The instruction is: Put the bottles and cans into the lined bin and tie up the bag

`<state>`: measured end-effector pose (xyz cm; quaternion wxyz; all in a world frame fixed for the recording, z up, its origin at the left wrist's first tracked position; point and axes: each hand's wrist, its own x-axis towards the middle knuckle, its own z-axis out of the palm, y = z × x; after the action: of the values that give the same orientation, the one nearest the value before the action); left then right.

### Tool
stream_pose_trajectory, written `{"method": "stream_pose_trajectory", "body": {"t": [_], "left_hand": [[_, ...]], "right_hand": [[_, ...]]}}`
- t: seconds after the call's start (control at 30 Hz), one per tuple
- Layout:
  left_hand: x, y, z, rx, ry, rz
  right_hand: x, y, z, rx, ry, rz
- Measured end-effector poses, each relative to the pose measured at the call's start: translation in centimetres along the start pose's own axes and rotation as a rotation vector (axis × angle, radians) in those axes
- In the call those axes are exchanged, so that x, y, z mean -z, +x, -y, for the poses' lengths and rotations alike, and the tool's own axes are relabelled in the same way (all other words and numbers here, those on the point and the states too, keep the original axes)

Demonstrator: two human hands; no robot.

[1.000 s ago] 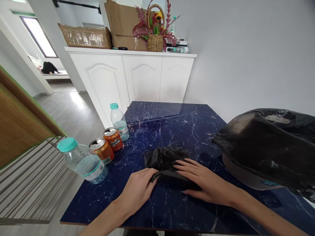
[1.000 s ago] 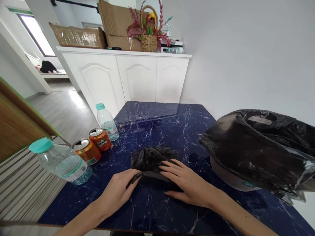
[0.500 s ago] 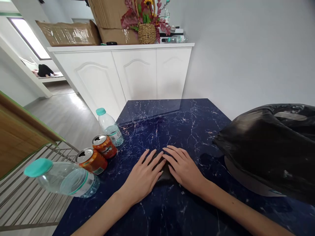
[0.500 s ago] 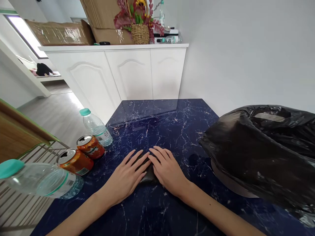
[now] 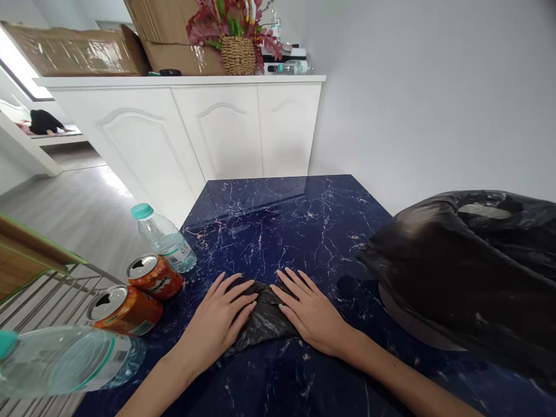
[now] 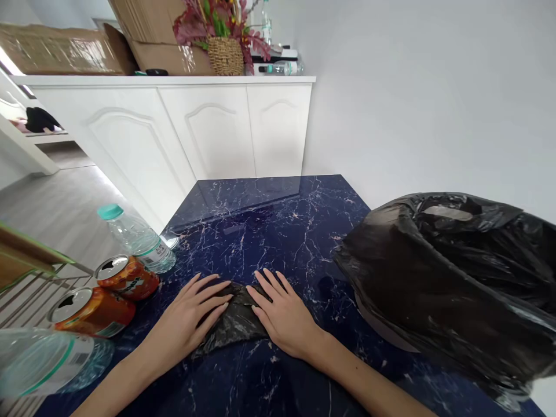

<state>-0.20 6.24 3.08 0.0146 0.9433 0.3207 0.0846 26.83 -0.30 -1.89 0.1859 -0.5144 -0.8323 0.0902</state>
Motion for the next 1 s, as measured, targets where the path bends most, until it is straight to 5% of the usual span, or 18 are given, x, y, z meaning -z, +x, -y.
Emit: {"method": "stream_pose_trajectory", "body": {"t": [0.23,0.33,0.5,0.67,0.87,1.0], "left_hand": [[1.5,4.5,-1.1,0.156,0.025,0.215],[2.2,4.3,-1.1,0.139,-0.062,0.316],[3.5,5.5,-0.4,0.182,-0.357,0.328],[3.5,11.8,-0.5,0.18,-0.535,0.261],[-0.5,22.1,-1.8,0.113,-0.54,0.177],[-1.0,24.0,-2.3,0.093,-0.444,0.076]], "right_hand": [[2.5,-1.7,0.0,-0.137,0.309,0.031],[4.2,-4.9,0.1,-0.237,0.444,0.048],[5.4,-11.6,0.0,-0.508,0.56,0.046],[4.7,-14.2,-0.1,-0.685,0.616,-0.035],[4.6,-13.3,0.1,-0.687,0.604,-0.095],[4.6,-13.2,0.1,-0.685,0.567,-0.081]]}}
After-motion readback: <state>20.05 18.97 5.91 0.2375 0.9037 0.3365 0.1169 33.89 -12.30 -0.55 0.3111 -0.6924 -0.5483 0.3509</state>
